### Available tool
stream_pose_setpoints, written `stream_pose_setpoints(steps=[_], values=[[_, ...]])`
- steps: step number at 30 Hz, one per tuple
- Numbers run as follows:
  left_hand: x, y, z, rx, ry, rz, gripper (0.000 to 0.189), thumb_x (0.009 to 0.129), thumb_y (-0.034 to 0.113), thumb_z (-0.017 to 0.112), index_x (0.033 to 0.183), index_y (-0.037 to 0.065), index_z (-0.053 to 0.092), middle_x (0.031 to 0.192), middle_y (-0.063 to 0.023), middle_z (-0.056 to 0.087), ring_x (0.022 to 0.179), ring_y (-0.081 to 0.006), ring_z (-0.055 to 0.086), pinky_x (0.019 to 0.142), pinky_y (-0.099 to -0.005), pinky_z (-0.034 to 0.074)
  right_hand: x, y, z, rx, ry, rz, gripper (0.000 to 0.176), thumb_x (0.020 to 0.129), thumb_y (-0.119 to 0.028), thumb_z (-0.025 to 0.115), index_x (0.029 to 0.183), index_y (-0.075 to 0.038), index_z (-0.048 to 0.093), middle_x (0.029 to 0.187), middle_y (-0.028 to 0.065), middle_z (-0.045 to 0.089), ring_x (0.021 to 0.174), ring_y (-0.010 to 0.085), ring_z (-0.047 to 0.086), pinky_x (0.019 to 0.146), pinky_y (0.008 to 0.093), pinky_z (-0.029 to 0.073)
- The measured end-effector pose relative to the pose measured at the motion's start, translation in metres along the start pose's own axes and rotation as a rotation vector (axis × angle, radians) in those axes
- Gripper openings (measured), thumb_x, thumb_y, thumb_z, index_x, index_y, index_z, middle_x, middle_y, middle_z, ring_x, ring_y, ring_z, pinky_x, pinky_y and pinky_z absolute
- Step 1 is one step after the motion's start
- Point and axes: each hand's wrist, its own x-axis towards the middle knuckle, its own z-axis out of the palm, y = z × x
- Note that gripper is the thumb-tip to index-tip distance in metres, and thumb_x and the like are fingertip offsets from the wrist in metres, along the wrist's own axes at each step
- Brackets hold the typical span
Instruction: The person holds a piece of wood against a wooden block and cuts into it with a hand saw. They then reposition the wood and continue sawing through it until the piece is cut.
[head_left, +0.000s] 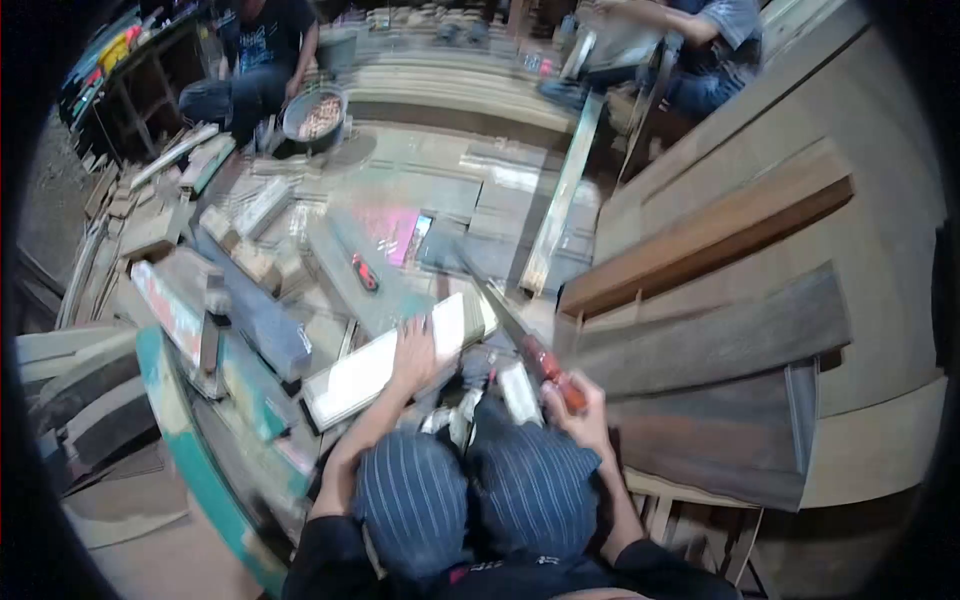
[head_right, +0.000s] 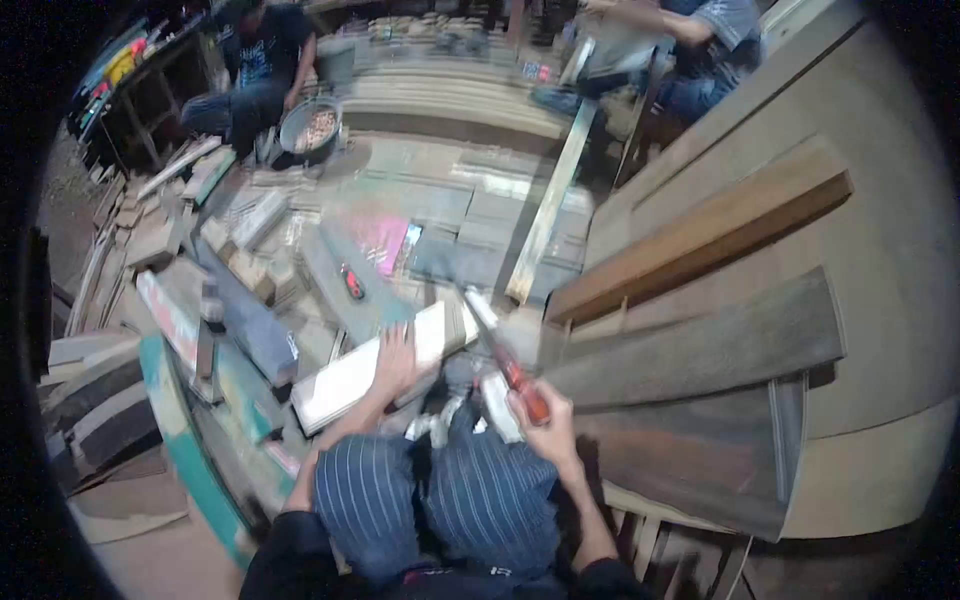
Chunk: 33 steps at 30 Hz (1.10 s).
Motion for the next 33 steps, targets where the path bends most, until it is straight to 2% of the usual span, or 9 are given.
stream_pose_setpoints(steps=[2,3,8,11,16,18,21,26,33], values=[[0.003,0.003,-0.011,0.068,0.104,0.038,0.098,0.082,0.065,0.067,0.141,-0.009,0.044,0.128,-0.0196,0.052,0.12,-0.0347,0.05,0.104,-0.0511,0.039,-0.01,-0.016,0.001,-0.047,0.015,0.073,0.023,0.09,-0.016,0.077,0.087,0.001,0.06,0.069,0.0113,0.058,0.065,0.0108,0.05,0.061,0.0324,0.046],[0.002,0.003,-0.018,0.074,-0.01,0.047,0.097,0.081,0.065,0.067,0.141,-0.008,0.044,0.127,-0.0187,0.052,0.118,-0.034,0.051,0.102,-0.0503,0.04,-0.017,-0.008,0.001,-0.098,0.021,-0.004,0.022,0.091,-0.016,0.075,0.09,0.001,0.061,0.065,0.0094,0.056,0.061,0.0098,0.049,0.057,0.0308,0.043],[0.006,0.006,-0.019,-0.017,-0.039,-0.005,0.099,0.08,0.06,0.072,0.144,-0.008,0.04,0.128,-0.0193,0.052,0.118,-0.035,0.05,0.105,-0.0495,0.039,-0.068,-0.02,-0.026,-0.095,0.004,0.185,0.02,0.092,-0.016,0.075,0.096,0.0,0.064,0.068,0.0078,0.057,0.065,0.0086,0.05,0.06,0.0292,0.044],[0.009,0.002,-0.015,-0.029,-0.08,-0.005,0.103,0.079,0.067,0.07,0.144,-0.008,0.041,0.131,-0.0194,0.052,0.118,-0.0341,0.051,0.106,-0.0516,0.038,-0.091,-0.026,-0.048,-0.131,0.003,0.076,0.018,0.092,-0.014,0.074,0.097,0.0,0.064,0.069,0.0083,0.059,0.066,0.0087,0.053,0.063,0.0277,0.045],[0.016,-0.002,-0.011,-0.102,-0.131,-0.038,0.101,0.08,0.057,0.075,0.145,-0.01,0.038,0.131,-0.0243,0.049,0.122,-0.0393,0.047,0.107,-0.0518,0.036,-0.074,0.004,-0.051,-0.164,0.044,0.109,0.016,0.093,-0.013,0.072,0.093,-0.001,0.061,0.068,0.0042,0.058,0.059,0.0079,0.053,0.056,0.0262,0.042],[0.019,-0.006,-0.001,-0.109,-0.07,-0.075,0.101,0.08,0.055,0.076,0.146,-0.01,0.036,0.132,-0.0259,0.048,0.123,-0.0411,0.046,0.109,-0.0537,0.035,-0.053,-0.001,-0.046,0.151,0.059,0.246,0.012,0.1,-0.012,0.066,0.096,-0.002,0.06,0.068,-0.0033,0.052,0.058,0.0026,0.048,0.051,0.0205,0.038],[0.016,-0.008,-0.001,-0.152,-0.097,-0.079,0.101,0.08,0.054,0.077,0.147,-0.01,0.036,0.133,-0.027,0.047,0.124,-0.0427,0.044,0.109,-0.0553,0.034,-0.032,0.005,-0.065,0.381,0.011,0.28,0.01,0.099,-0.009,0.066,0.097,-0.001,0.06,0.068,-0.0036,0.051,0.056,0.0014,0.045,0.049,0.0196,0.035],[0.012,-0.009,-0.018,-0.169,-0.173,0.024,0.099,0.081,0.055,0.076,0.147,-0.008,0.037,0.137,-0.0275,0.046,0.126,-0.0427,0.044,0.11,-0.0533,0.035,-0.039,-0.04,-0.064,0.015,0.086,0.157,0.012,0.094,-0.01,0.072,0.093,0.0,0.065,0.064,-0.0032,0.054,0.057,0.0019,0.049,0.05,0.0219,0.037],[0.006,-0.016,-0.013,-0.198,-0.156,0.106,0.103,0.078,0.057,0.076,0.151,-0.005,0.036,0.142,-0.0285,0.044,0.128,-0.0436,0.044,0.111,-0.0532,0.035,-0.058,-0.049,-0.043,-0.051,0.123,0.123,0.015,0.093,-0.013,0.074,0.095,0.0,0.067,0.067,0.0006,0.059,0.062,0.0048,0.051,0.057,0.0238,0.04]])
